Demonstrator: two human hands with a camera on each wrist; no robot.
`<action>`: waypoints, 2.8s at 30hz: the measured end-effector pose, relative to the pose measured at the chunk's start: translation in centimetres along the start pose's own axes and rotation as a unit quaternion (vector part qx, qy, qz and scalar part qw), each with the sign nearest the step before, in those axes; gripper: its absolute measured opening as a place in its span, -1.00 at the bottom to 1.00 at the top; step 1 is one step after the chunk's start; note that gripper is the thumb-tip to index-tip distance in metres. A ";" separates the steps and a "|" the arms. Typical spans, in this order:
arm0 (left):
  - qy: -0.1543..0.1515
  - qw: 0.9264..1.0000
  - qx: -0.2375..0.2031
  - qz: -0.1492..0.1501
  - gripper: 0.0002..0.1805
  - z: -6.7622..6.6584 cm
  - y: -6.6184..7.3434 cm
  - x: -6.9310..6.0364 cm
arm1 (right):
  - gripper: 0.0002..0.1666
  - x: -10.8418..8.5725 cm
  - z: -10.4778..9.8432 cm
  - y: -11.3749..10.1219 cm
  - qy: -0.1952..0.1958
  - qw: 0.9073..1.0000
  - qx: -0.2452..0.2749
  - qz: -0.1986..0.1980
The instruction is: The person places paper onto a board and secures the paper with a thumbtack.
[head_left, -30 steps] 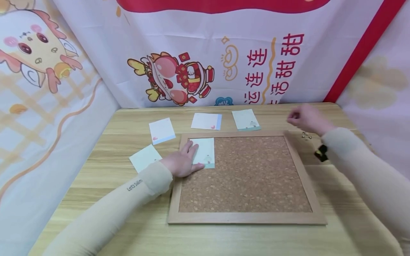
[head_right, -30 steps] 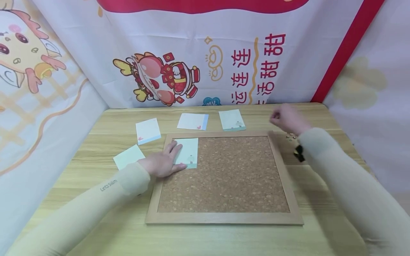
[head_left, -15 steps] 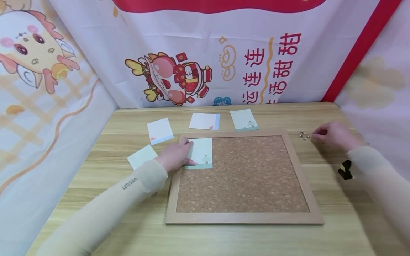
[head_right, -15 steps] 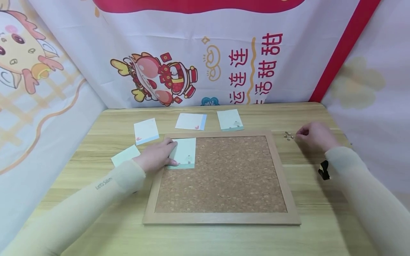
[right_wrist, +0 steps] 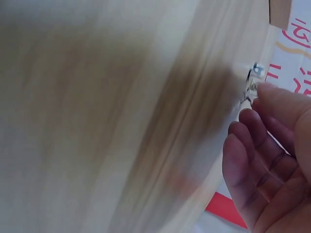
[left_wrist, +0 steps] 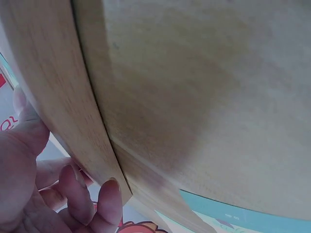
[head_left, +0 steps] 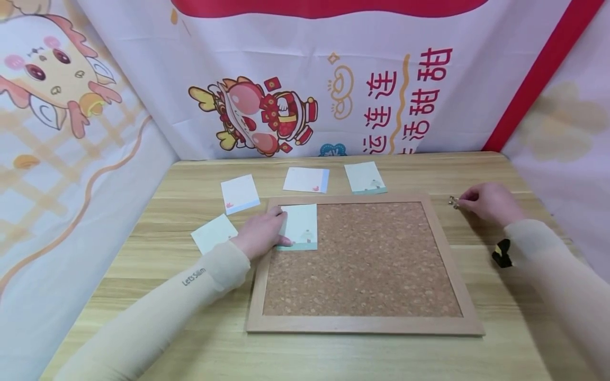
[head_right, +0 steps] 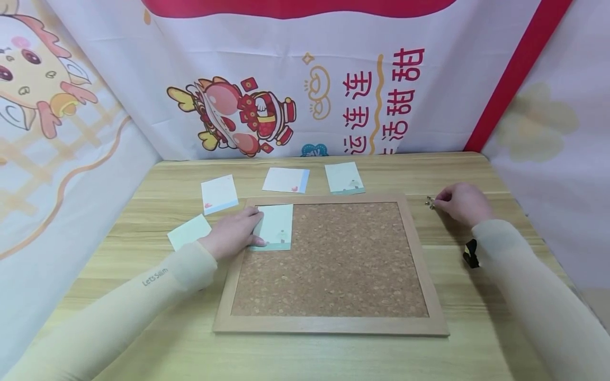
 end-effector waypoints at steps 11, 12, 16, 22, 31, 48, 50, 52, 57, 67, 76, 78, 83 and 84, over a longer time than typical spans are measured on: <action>-0.004 1.000 -0.008 -0.003 -0.12 -0.3 0.4 -0.3 | -0.79 -0.1 0.0 -0.1 -0.007 1.000 -0.005 0.012; -0.003 1.000 -0.007 -0.002 -0.13 -0.3 0.4 -0.3 | -0.80 -0.2 0.0 -0.2 -0.010 1.000 -0.008 0.011; 0.003 1.000 0.002 0.003 -0.15 -0.3 0.4 -0.4 | -0.81 -0.6 -0.4 0.0 -0.028 0.999 -0.018 0.005; 0.004 1.000 0.007 0.008 -0.14 -0.2 0.5 -0.2 | -0.77 -1.4 -1.4 0.7 -0.029 0.999 -0.017 0.012; -0.001 1.000 0.005 0.003 -0.15 -0.2 0.4 -0.2 | -0.89 -2.8 -3.4 -2.7 0.048 0.998 0.022 -0.035; 0.009 1.000 0.007 0.009 -0.18 -0.4 0.5 -0.5 | -0.65 -6.2 -0.9 -16.6 0.201 0.903 -0.042 -0.377; 0.011 1.000 0.008 0.012 -0.18 -0.5 0.6 -0.6 | -0.67 -6.6 -0.4 -17.8 0.194 0.896 -0.040 -0.398; 0.012 1.000 0.009 0.013 -0.17 -0.5 0.6 -0.6 | -0.90 -7.0 0.3 -18.9 0.186 0.888 -0.044 -0.418; 0.018 1.000 0.011 0.017 -0.16 -0.5 0.7 -0.6 | -0.35 -8.2 1.8 -21.3 0.164 0.874 -0.063 -0.454; 0.026 0.999 0.033 0.025 -0.17 -0.3 0.7 -0.7 | -0.50 -11.1 3.5 -25.6 0.176 0.811 -0.079 -0.553; 0.034 0.998 0.040 0.026 -0.18 -0.3 0.7 -0.8 | -0.68 -14.3 3.0 -29.5 0.262 0.700 -0.079 -0.660; 0.032 0.998 0.041 0.027 -0.16 -0.3 0.7 -0.8 | -0.70 -14.8 2.8 -30.3 0.277 0.675 -0.073 -0.680; 0.031 0.998 0.046 0.032 -0.15 -0.3 0.7 -0.8 | -0.71 -15.9 2.7 -31.3 0.301 0.614 -0.068 -0.727; 0.031 0.998 0.048 0.033 -0.15 -0.3 0.7 -0.8 | -0.72 -16.0 2.7 -31.4 0.305 0.602 -0.067 -0.735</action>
Point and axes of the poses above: each hand's wrist, its own x-axis towards the middle knuckle, its own z-axis out of the palm, y = z × x, the point moved 5 cm from there along x, towards the middle knuckle, and after that the axes turned 9 degrees about x, right-handed, at the moved point
